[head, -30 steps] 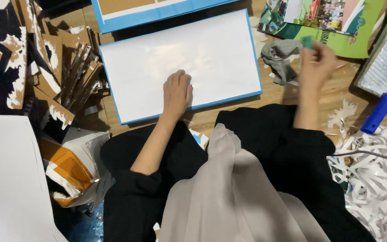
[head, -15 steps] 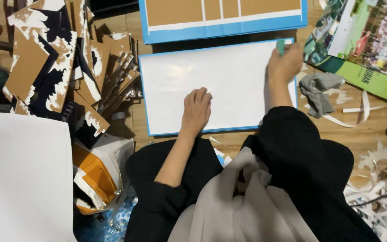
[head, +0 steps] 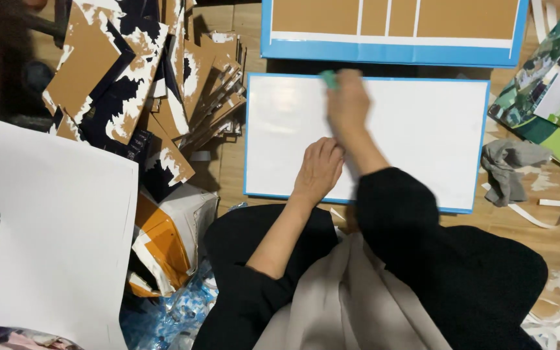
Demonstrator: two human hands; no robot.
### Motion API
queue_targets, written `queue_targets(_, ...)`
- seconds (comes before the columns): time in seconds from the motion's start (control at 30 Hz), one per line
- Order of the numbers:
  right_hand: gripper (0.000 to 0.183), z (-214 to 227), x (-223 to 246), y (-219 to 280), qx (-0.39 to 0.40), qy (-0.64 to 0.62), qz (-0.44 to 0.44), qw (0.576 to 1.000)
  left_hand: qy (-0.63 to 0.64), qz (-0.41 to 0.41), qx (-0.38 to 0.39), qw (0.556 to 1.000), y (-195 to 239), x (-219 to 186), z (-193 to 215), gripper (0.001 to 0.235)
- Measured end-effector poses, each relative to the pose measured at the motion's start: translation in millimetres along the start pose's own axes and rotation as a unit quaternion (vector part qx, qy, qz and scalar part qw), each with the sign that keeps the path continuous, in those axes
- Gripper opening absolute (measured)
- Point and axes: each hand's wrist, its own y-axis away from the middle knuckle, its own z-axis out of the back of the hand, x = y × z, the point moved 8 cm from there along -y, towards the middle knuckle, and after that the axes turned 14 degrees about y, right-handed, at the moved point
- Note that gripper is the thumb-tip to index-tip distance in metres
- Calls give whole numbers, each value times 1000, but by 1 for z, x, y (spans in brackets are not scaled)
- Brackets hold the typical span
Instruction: Assembling folders by applying glue to cardboard bases and attaching paper sheets
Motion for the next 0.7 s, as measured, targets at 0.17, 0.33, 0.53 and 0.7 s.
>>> queue_targets(0.17, 19, 78, -202, 31, -118, 104, -125, 980, 165, 54, -52, 984, -13, 3, 41, 14)
queue_targets(0.33, 17, 105, -278, 62, -123, -136, -195, 964, 138, 480, -118, 859, 24, 99, 112, 41)
queue_targets(0.53, 31, 24, -430, 136, 109, -211, -442, 865, 335, 644, -22, 687, 83, 151, 86, 78)
queue_targets(0.7, 16, 43, -381, 149, 118, -404, -484, 767, 270, 630, -13, 728, 84, 145, 87, 78)
